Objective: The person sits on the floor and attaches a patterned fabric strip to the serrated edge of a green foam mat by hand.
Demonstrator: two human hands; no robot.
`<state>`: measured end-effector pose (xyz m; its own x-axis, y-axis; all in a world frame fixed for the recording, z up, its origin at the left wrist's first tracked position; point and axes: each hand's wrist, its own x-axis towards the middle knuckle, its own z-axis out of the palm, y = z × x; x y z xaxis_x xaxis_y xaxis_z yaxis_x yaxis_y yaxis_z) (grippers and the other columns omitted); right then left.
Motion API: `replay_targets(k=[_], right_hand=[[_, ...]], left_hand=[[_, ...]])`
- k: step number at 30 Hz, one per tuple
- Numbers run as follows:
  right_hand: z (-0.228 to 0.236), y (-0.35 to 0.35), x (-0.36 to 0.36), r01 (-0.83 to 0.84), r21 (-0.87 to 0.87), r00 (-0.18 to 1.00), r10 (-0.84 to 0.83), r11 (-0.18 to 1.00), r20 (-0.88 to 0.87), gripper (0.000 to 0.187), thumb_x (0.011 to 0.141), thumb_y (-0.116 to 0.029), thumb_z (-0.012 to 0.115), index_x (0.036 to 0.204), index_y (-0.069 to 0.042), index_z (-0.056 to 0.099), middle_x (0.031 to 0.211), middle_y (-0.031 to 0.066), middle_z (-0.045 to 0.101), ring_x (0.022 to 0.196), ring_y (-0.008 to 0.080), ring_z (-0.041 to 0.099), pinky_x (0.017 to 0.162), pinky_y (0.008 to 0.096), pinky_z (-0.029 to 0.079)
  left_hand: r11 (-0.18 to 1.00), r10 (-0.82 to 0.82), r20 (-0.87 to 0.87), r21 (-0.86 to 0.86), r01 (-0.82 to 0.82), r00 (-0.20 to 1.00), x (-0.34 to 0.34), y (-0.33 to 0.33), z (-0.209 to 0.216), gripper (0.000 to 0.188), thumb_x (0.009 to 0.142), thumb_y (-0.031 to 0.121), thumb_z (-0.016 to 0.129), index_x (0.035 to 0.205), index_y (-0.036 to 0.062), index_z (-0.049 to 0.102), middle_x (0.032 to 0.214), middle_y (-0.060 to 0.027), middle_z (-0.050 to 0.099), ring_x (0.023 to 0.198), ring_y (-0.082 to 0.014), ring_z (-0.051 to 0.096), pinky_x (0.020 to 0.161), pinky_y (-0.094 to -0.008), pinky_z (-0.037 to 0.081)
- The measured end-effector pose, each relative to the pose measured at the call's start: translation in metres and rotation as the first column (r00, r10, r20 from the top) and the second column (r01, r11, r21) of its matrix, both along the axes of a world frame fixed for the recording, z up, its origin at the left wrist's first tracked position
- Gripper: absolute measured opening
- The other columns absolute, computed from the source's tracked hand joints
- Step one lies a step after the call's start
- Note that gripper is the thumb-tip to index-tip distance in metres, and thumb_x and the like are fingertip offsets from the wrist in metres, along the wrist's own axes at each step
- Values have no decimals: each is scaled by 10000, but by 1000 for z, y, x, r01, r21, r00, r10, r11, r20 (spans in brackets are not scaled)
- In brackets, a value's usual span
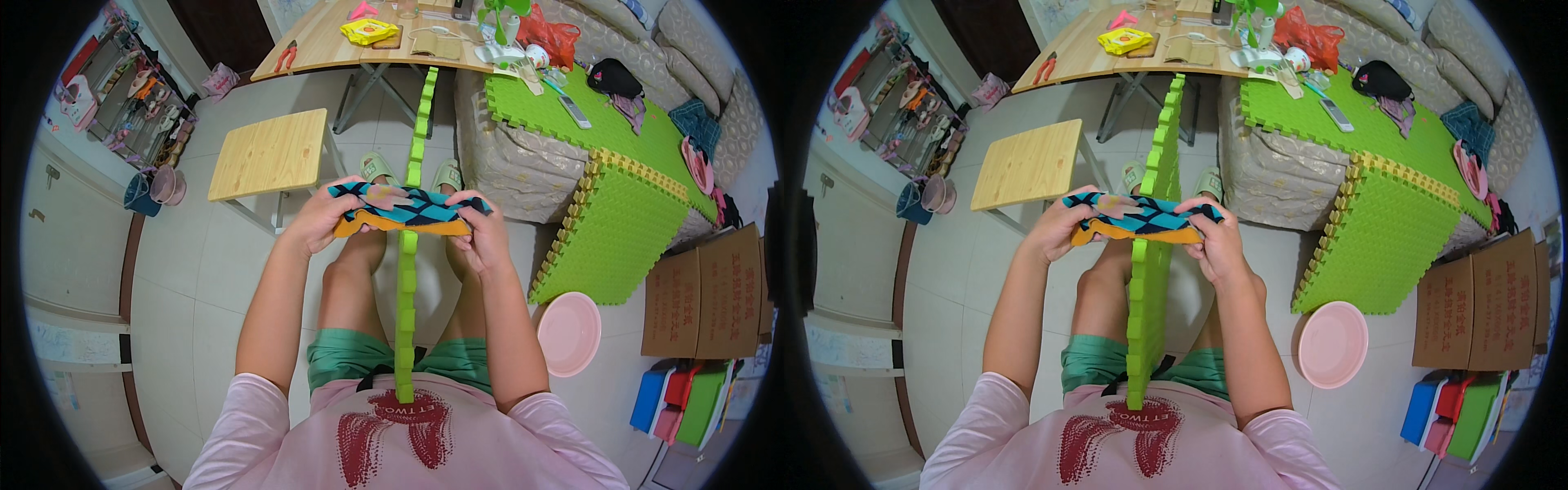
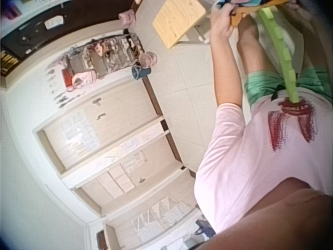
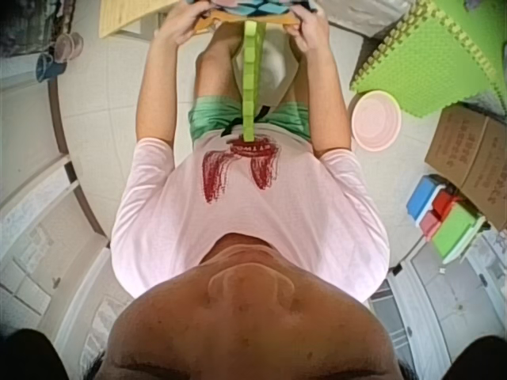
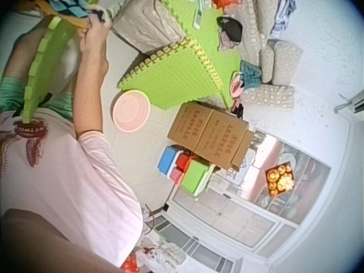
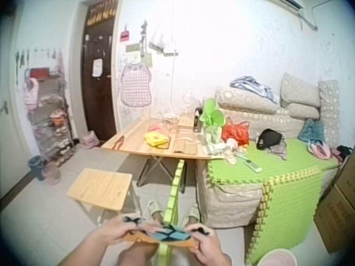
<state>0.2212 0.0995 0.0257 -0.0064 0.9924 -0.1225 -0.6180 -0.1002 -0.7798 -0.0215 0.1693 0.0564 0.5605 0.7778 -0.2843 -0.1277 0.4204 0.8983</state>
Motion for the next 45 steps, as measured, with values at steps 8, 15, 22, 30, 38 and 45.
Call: replay_targets(k=[8,15,22,30,38,45], right_hand=[[-24,1,1,31,-87,999,-33,996,-23,137,773,30,408,763,-21,535,601,21,441,421,68,312,344,191,236],[-32,0,-17,133,-75,990,-136,988,-36,115,787,-12,419,821,-46,523,567,15,432,374,62,302,321,197,244],[-5,2,-41,160,17,986,-160,987,51,88,846,-111,526,868,-35,565,731,20,547,554,69,482,453,192,362],[-27,17,-54,254,113,914,-276,961,297,207,875,-185,566,823,14,551,710,17,563,648,78,507,598,230,418],[-71,20,-50,274,182,672,-324,944,666,208,862,-164,540,800,34,525,696,74,572,643,132,511,610,288,423],[-85,22,-54,318,114,797,-330,941,506,217,875,-184,536,807,21,527,714,60,563,661,118,502,632,272,421]], left_hand=[[978,27,-170,207,9,985,6,-8,-1,341,785,-17,443,1105,28,549,1033,-71,590,937,-145,563,832,-263,457],[885,179,-113,452,-110,977,36,-18,-35,119,811,22,445,905,22,517,754,-18,525,693,-85,485,617,-223,408],[673,372,-507,724,151,778,59,-29,-75,163,796,33,482,945,-7,533,1226,-195,381,1055,-356,495,879,-386,414],[829,320,-353,553,-80,879,40,-19,-96,148,761,54,427,833,-6,542,688,-13,518,632,-100,464,586,-237,384],[909,315,11,286,-305,949,43,-12,-50,299,698,35,376,892,-55,584,789,-33,567,726,-113,514,688,-237,426],[750,403,-213,634,-188,890,55,-12,-63,284,790,114,425,995,-6,581,798,-143,628,741,-270,596,701,-330,458]])
